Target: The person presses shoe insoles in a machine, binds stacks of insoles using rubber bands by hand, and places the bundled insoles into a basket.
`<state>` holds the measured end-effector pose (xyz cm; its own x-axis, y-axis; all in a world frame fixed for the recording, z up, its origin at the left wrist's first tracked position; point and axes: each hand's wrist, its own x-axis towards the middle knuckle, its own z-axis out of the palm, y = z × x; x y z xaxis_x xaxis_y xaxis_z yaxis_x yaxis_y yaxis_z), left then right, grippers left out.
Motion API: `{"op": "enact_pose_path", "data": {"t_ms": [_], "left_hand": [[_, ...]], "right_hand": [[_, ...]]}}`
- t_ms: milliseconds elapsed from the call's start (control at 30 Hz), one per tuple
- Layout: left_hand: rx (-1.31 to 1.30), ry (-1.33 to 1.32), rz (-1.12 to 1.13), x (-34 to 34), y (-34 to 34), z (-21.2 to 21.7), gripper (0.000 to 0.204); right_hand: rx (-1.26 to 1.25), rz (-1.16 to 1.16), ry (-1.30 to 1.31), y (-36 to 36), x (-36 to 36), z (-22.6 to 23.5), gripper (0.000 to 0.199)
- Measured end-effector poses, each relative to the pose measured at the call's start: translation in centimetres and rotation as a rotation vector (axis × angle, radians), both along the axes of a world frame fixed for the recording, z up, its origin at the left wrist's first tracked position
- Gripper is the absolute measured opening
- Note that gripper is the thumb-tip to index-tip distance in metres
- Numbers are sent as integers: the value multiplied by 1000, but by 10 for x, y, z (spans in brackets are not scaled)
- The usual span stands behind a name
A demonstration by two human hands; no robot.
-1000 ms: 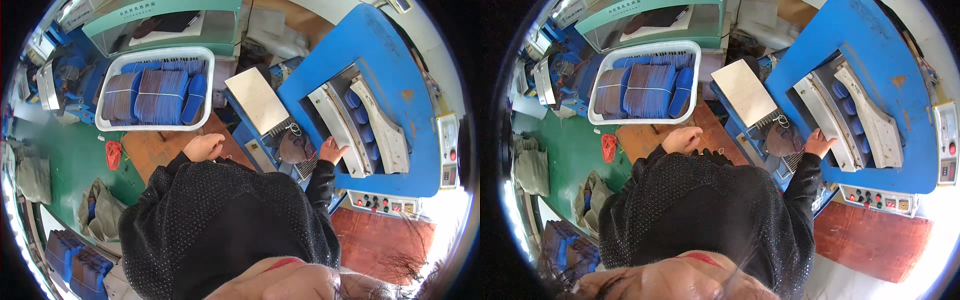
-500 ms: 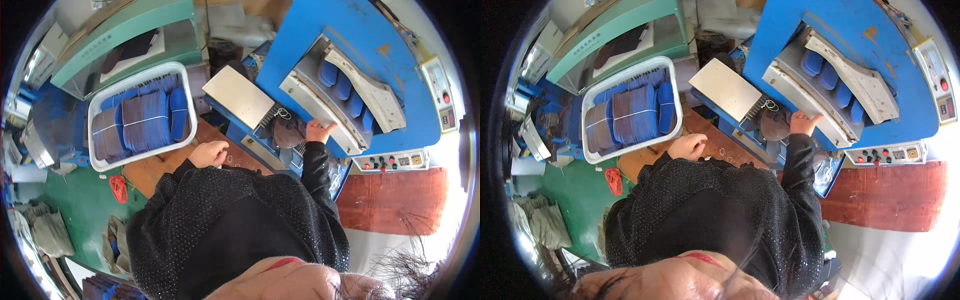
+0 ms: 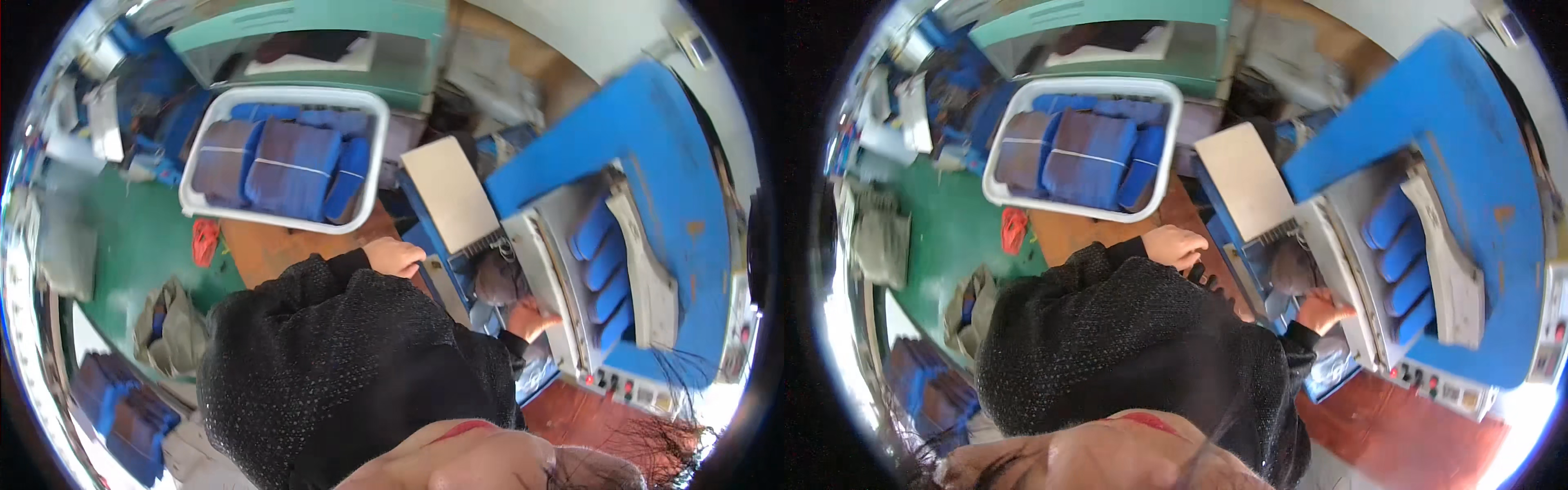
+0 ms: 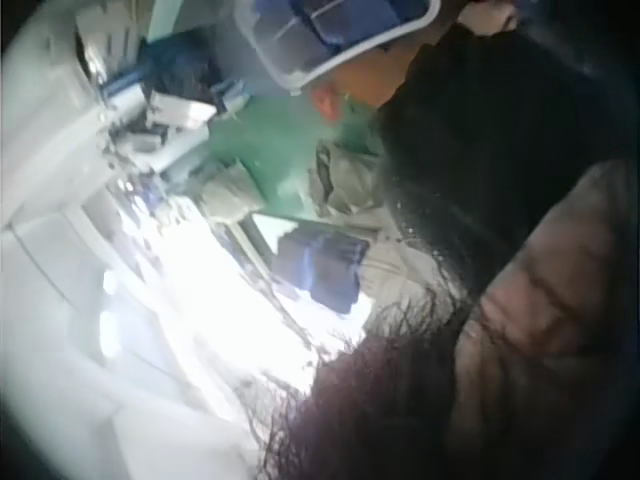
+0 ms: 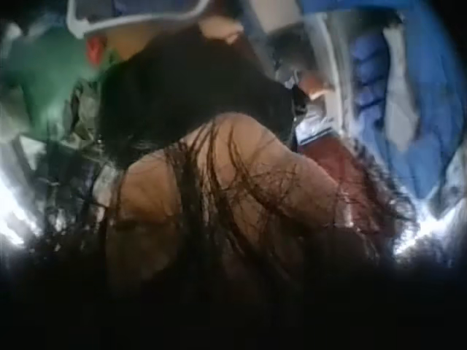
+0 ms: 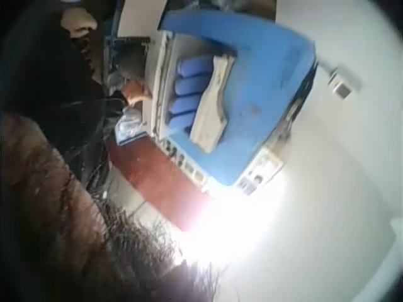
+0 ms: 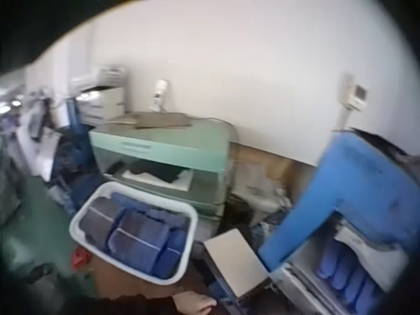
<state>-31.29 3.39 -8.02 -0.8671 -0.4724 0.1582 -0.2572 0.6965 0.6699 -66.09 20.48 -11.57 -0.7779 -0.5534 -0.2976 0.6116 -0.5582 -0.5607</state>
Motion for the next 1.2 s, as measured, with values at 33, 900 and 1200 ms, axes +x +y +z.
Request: {"op": "enact_pose_path", "data": {"t_ms": [33, 900, 1200], "left_hand": [[-5, 1, 12, 6, 1, -1, 18], [86, -85, 451, 78, 39, -19, 23], [123, -75, 425, 78, 36, -24, 23]], "right_hand": [[-7, -69, 9, -7, -11, 1, 64], [195, 82, 251, -51, -155, -61, 74], [215, -93, 221, -35, -150, -32, 67]]}}
